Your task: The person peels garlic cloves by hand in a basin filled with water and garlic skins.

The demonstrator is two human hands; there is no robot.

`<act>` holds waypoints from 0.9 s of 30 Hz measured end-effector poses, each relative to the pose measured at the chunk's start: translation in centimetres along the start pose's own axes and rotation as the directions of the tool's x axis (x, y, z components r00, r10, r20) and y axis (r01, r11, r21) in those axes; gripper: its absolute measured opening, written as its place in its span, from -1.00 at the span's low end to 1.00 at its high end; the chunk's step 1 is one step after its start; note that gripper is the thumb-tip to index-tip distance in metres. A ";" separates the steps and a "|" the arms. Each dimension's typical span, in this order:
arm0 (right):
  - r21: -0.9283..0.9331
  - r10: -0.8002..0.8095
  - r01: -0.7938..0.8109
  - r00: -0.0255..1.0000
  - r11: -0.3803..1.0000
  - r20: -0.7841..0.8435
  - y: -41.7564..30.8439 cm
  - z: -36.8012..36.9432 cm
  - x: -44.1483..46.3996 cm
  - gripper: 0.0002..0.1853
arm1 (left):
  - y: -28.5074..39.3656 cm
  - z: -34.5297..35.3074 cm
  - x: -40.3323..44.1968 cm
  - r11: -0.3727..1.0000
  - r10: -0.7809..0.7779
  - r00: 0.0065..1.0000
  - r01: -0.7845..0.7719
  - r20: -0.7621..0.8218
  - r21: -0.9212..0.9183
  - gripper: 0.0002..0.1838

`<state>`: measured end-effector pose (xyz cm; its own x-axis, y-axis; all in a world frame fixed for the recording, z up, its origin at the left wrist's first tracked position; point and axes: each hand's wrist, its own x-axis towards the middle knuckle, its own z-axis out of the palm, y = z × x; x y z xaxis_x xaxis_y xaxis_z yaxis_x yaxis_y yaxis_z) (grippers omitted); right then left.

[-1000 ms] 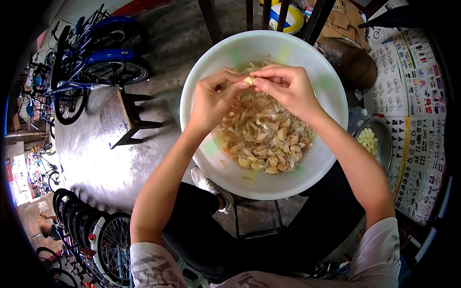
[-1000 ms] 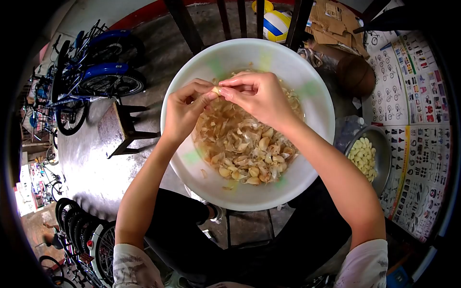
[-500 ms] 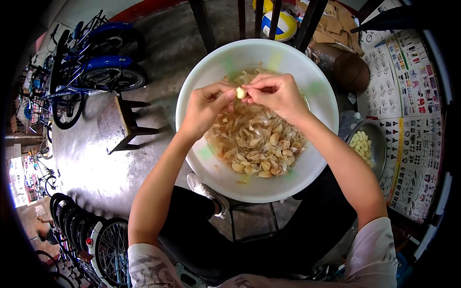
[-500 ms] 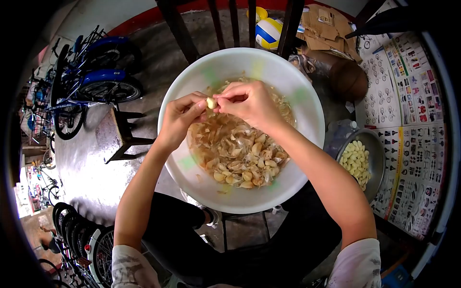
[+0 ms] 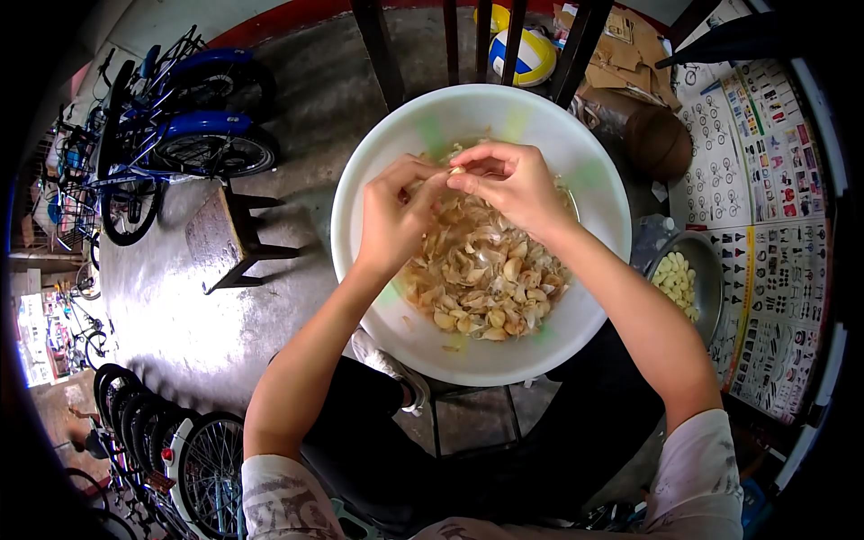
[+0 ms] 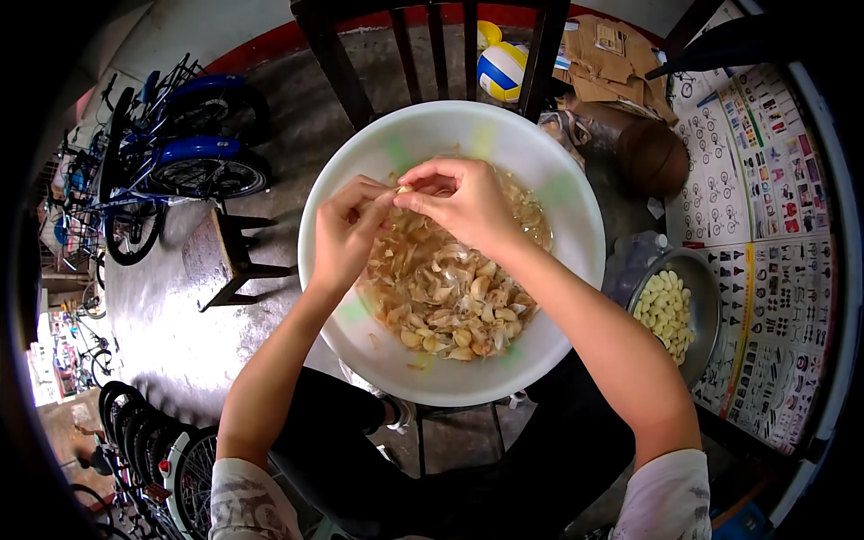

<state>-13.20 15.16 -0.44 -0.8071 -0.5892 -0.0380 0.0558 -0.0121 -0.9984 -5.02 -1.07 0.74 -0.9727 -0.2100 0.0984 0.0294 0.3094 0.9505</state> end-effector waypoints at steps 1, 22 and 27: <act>-0.045 0.019 -0.018 1.000 0.999 0.024 -0.2 -0.1 0.0 -0.79 | -0.6 -0.1 0.0 0.994 -0.057 0.998 0.056 -0.008 -0.092 -0.91; 0.068 0.023 -0.027 0.998 0.997 0.060 0.0 0.9 -0.2 -0.74 | 0.2 0.2 -0.2 1.000 0.001 0.990 0.003 -0.144 0.030 -0.92; 0.055 0.067 -0.071 0.995 0.996 0.080 0.0 0.6 -0.3 -0.82 | -0.5 0.1 -0.1 0.993 -0.118 0.985 0.119 -0.128 -0.005 -0.84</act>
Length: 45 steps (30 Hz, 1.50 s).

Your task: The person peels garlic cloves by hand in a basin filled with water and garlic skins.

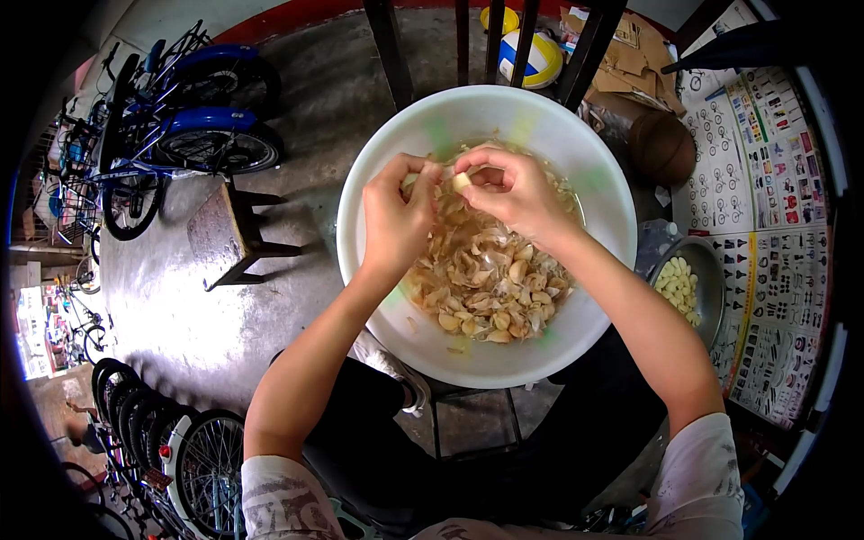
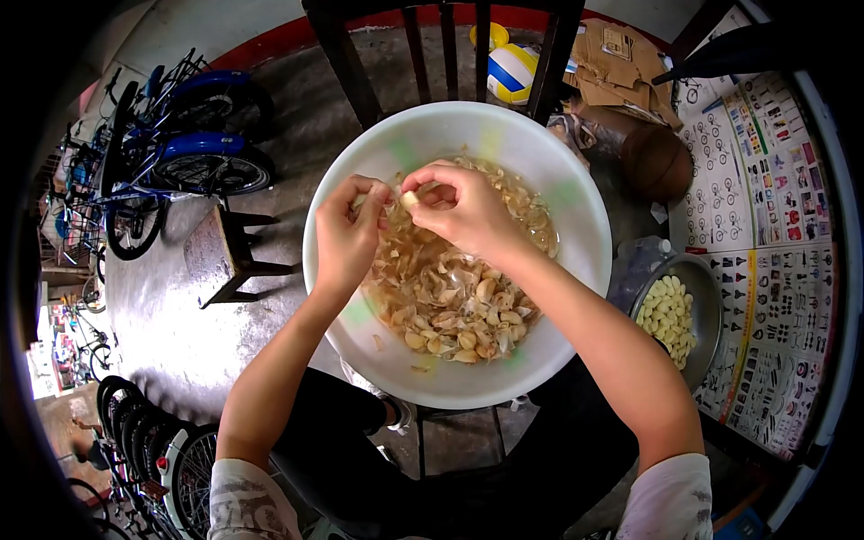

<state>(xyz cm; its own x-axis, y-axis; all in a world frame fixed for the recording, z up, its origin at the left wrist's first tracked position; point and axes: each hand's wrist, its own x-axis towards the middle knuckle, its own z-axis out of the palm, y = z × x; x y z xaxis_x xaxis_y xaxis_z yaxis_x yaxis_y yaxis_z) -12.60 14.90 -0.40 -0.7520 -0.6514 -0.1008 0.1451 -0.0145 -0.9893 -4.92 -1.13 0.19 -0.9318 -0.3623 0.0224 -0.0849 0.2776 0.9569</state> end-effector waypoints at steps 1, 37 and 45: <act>0.024 0.033 -0.033 0.999 0.999 -0.003 -0.1 0.0 0.0 -0.84 | -0.5 0.0 0.1 0.998 -0.040 0.999 0.039 -0.027 -0.055 -0.81; -0.334 -0.444 0.371 0.878 0.866 -0.177 -0.9 1.7 -0.8 -0.83 | 0.3 0.1 0.0 0.954 0.291 0.956 -0.292 0.032 0.062 -0.85; -0.354 -0.455 0.382 0.878 0.854 -0.149 -0.8 1.5 -0.8 -0.83 | 0.4 0.0 0.0 0.906 0.387 0.920 -0.392 0.062 0.160 -0.85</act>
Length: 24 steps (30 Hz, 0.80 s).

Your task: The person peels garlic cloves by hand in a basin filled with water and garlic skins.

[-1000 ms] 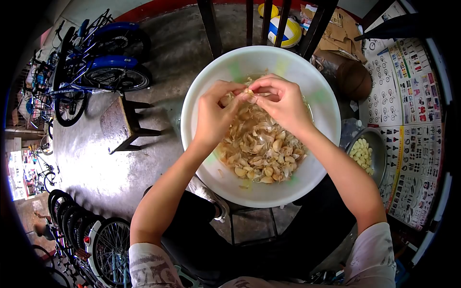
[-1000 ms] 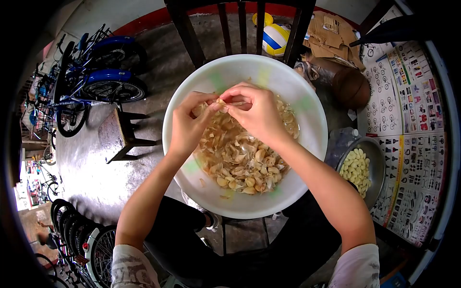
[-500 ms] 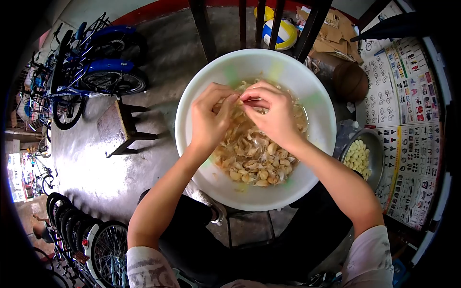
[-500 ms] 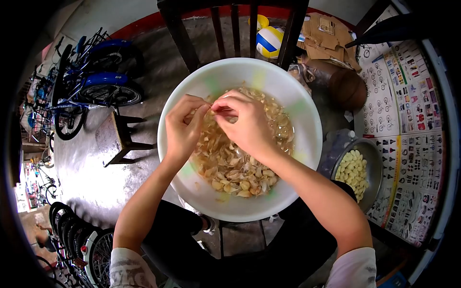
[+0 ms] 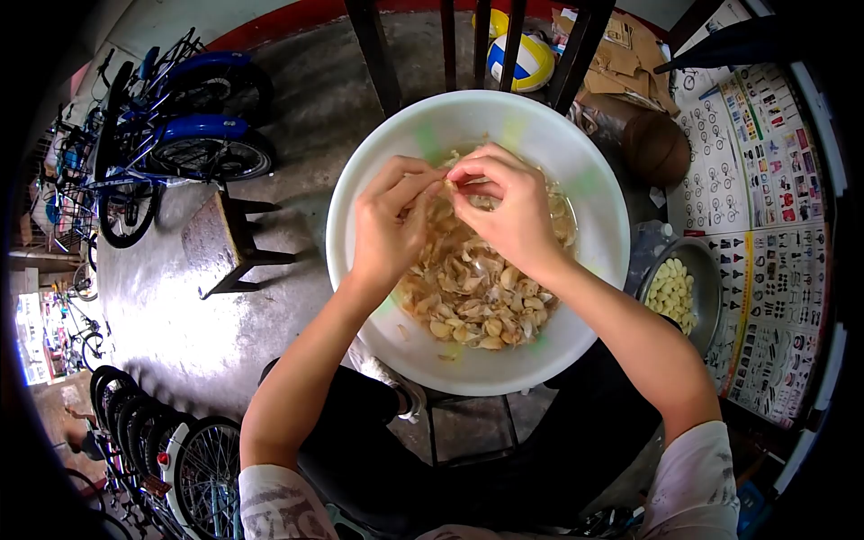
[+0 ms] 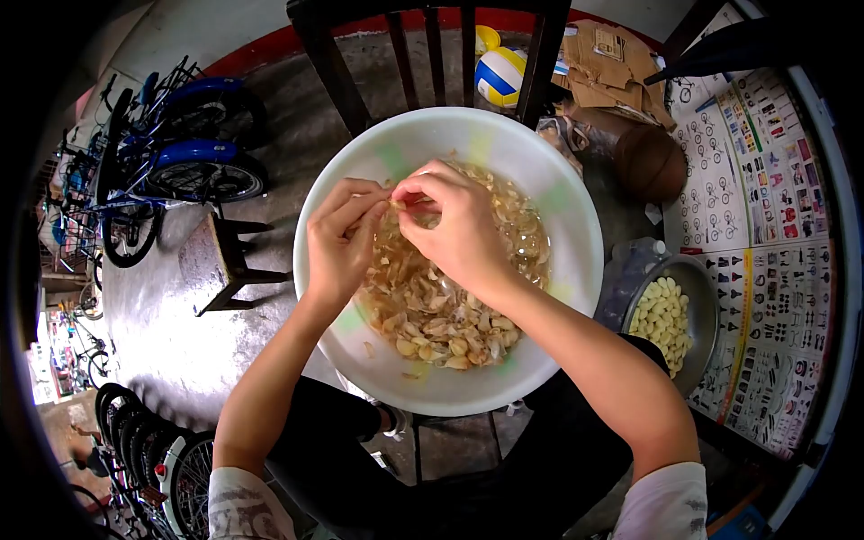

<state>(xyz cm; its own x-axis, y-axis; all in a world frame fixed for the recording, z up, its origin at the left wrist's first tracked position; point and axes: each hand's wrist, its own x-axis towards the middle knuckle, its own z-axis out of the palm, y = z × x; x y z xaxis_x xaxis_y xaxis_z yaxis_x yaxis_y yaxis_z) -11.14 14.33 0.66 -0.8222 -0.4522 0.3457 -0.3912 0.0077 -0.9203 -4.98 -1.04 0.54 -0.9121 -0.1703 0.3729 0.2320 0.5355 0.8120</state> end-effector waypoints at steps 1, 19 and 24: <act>0.000 -0.001 0.001 1.000 1.000 -0.001 0.0 0.0 0.0 -0.83 | -0.1 0.1 0.0 0.999 0.038 0.999 -0.038 -0.011 0.020 -0.85; -0.116 -0.031 0.031 1.000 0.993 -0.003 0.2 0.3 0.1 -0.83 | -0.1 0.2 0.1 0.965 0.197 0.980 -0.192 -0.012 0.177 -0.87; -0.077 -0.053 0.052 0.998 0.996 -0.017 0.2 0.4 0.0 -0.80 | -0.4 0.4 0.0 0.953 0.216 0.976 -0.210 -0.006 0.216 -0.88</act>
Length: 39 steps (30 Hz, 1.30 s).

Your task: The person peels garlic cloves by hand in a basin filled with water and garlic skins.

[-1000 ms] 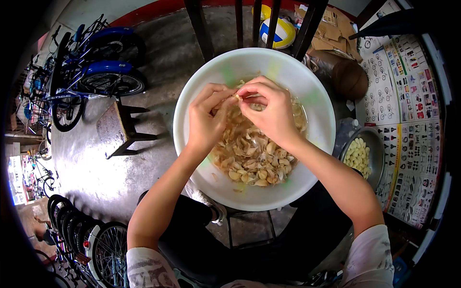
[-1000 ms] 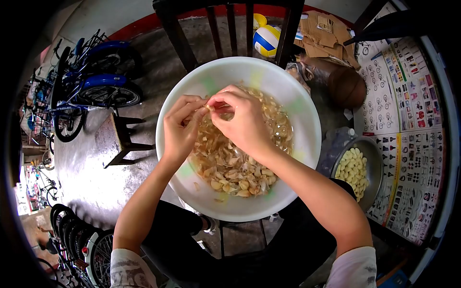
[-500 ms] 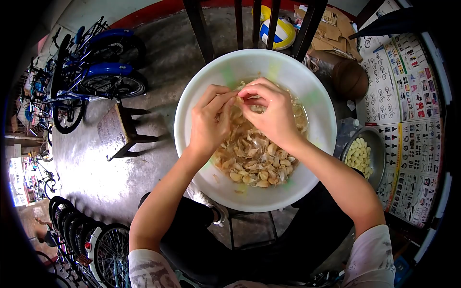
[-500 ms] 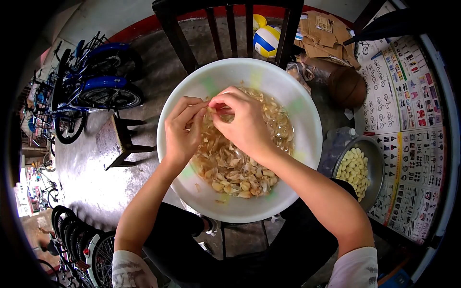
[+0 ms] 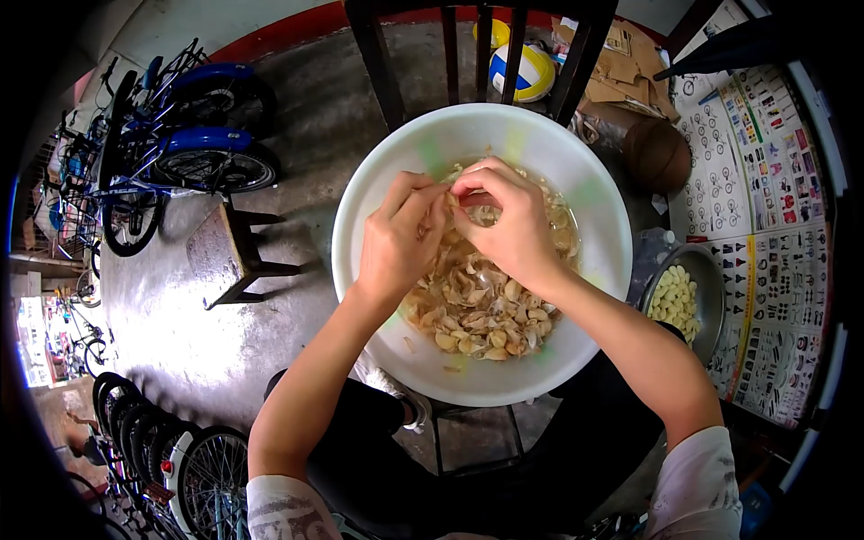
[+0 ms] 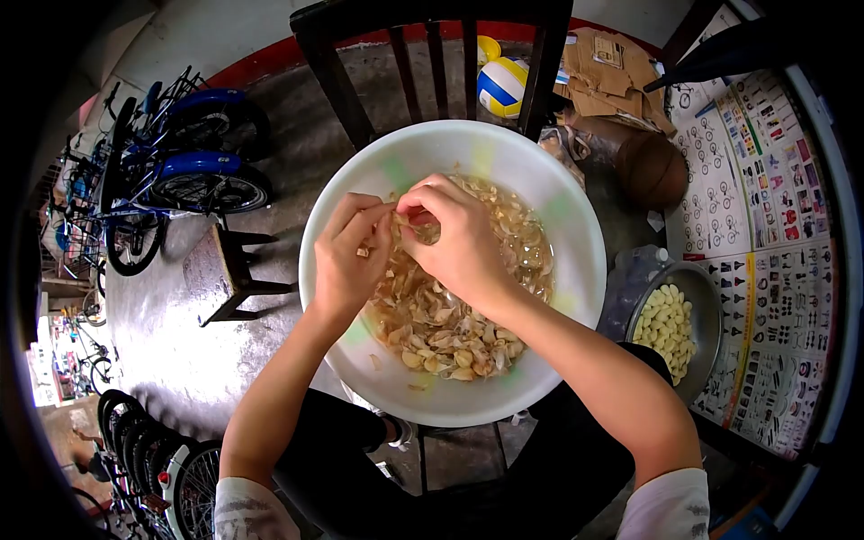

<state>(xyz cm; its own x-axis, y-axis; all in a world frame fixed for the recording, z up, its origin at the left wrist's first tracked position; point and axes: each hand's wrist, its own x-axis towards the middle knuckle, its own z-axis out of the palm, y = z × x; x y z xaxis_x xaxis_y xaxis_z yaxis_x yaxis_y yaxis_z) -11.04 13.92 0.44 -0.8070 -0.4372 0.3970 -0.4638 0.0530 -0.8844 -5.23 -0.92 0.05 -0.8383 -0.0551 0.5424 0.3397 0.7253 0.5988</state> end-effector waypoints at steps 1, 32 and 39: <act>0.000 0.000 0.000 1.000 1.000 0.001 0.0 0.0 0.0 -0.80 | 0.2 0.1 0.1 0.995 -0.068 0.997 0.067 -0.018 -0.072 -0.89; 0.561 0.550 -0.525 0.823 0.640 0.142 0.6 -0.9 0.5 -0.79 | -1.7 0.2 -0.4 0.633 -0.666 0.741 0.621 0.083 -0.462 -0.73; 0.619 0.586 -0.581 0.777 0.528 0.229 1.7 -1.1 0.4 -0.81 | -2.6 0.6 -0.1 0.709 -0.630 0.762 0.643 0.149 -0.291 -0.73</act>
<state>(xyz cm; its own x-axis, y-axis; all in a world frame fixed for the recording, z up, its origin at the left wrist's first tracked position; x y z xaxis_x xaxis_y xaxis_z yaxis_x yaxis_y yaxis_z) -12.55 14.84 -0.62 -0.8153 -0.5143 -0.2660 0.4501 -0.2739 -0.8499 -6.26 -2.37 -1.95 -0.9167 -0.3963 -0.0518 -0.1740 0.2790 0.9444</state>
